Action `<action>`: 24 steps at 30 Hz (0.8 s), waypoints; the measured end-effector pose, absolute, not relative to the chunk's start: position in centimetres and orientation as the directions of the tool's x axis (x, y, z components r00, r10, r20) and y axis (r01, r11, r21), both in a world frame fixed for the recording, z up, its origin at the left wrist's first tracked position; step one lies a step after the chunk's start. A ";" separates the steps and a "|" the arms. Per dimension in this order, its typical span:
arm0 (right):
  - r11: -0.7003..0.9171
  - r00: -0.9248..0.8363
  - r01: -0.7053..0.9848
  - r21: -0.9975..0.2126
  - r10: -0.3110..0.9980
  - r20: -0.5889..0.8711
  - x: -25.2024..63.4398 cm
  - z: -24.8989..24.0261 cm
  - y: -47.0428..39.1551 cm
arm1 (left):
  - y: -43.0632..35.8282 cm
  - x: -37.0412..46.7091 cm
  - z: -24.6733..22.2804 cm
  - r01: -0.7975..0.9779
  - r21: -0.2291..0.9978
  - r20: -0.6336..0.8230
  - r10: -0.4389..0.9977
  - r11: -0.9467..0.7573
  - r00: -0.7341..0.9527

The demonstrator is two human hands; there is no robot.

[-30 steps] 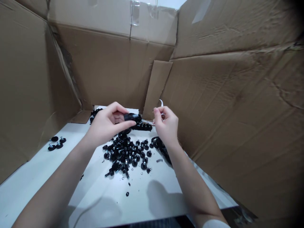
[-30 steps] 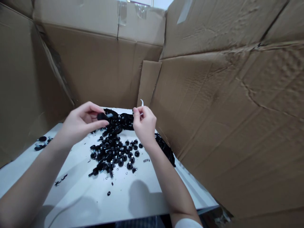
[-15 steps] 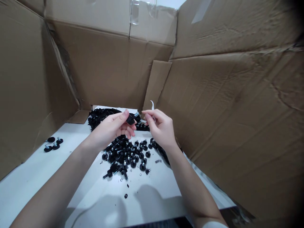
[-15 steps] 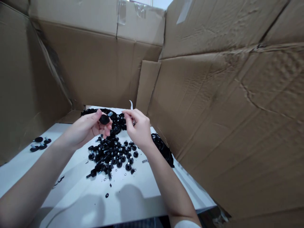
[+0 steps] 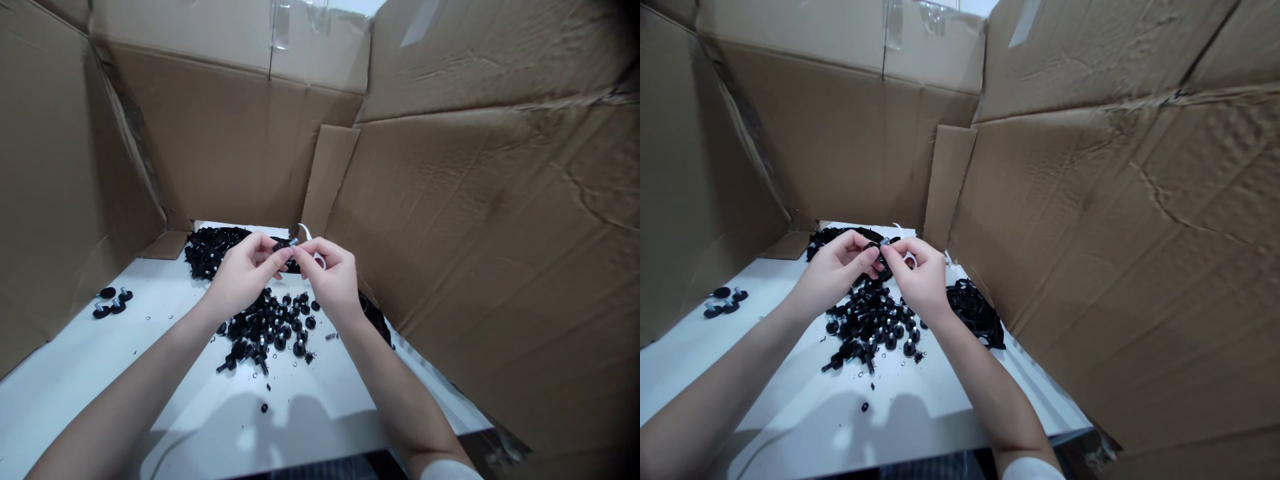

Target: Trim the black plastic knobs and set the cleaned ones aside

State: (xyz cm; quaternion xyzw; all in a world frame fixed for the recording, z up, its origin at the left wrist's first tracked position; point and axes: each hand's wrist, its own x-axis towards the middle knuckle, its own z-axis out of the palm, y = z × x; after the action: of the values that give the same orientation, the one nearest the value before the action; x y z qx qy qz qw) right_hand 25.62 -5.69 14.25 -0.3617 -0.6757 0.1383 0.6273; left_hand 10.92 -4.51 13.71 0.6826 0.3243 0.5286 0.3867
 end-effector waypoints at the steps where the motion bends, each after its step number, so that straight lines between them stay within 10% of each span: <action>1: 0.733 0.056 0.378 -0.565 0.591 0.804 25.5 14.2 -5.7 | -4.6 10.8 13.8 0.098 0.836 0.513 0.833 -0.540 0.209; 11: 0.808 -0.088 0.560 -0.181 0.275 0.957 25.6 14.0 -6.0 | -4.6 9.2 14.7 0.331 0.643 0.646 0.721 -0.691 0.250; 20: 0.702 0.143 0.573 -0.423 0.423 0.895 26.7 14.4 -5.0 | -5.0 8.2 15.7 0.396 0.542 0.691 0.661 -0.742 0.293; 24: 0.649 0.160 0.536 -0.540 0.551 0.819 26.9 14.4 -4.2 | -3.5 7.9 15.2 0.290 0.677 0.620 0.736 -0.677 0.270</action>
State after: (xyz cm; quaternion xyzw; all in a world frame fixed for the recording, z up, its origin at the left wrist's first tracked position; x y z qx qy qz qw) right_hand 26.92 -4.22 14.37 -0.4191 -0.6482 0.0058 0.6357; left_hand 7.92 -3.55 15.22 0.7653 0.3352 0.5026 0.2221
